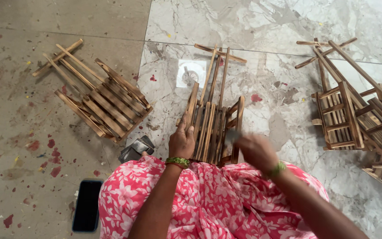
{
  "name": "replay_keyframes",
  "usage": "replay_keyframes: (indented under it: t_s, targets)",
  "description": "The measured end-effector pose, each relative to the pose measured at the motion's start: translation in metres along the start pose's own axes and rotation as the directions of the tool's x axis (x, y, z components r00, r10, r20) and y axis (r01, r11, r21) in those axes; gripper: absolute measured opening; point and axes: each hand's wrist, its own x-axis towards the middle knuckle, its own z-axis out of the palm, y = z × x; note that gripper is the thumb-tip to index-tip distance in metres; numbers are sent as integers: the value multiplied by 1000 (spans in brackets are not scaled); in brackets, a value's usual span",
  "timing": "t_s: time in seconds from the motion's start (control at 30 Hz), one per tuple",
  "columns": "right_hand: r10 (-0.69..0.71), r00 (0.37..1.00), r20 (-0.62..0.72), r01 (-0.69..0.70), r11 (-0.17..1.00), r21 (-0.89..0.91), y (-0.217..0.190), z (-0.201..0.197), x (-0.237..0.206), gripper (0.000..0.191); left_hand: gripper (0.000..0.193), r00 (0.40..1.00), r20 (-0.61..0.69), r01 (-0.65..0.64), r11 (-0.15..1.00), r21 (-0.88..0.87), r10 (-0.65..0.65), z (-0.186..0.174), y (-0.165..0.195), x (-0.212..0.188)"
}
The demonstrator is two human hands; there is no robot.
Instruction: The person sits on the floor sanding small wooden miniature furniture pieces, including a slatted cot-like frame and small chairs, using a small sanding block. They rotate and reposition each piece to sand different sides and surfaces, then set finished pieces aside and pick up the next one.
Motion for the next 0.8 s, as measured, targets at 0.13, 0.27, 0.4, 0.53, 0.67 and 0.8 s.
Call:
replay_keyframes:
  t_s: [0.13, 0.27, 0.4, 0.53, 0.67, 0.8]
  targets:
    - [-228, 930, -287, 244, 970, 19, -18, 0, -31, 20, 58, 1000, 19, -3, 999, -50, 4, -2, -2, 1]
    - [208, 978, 13, -207, 977, -53, 33, 14, 18, 20, 57, 997, 9, -80, 991, -106, 82, -1, -6, 5]
    - [65, 935, -349, -126, 980, -155, 81, 14, 75, 21, 58, 997, 1, -70, 995, -69, 71, 1, -6, 4]
    - [354, 931, 86, -352, 935, -36, 57, -3, 61, 24, 55, 986, -86, -142, 990, -13, 140, 1, 1, 1]
    - [37, 995, 89, -41, 998, 50, -11, -13, -8, 18, 58, 997, 50, 64, 998, 2, -64, -3, 7, 0]
    - [-193, 955, -227, 200, 980, 7, -23, -6, -37, 12, 58, 1000, 17, 0, 999, -49, 1, -1, 2, 2]
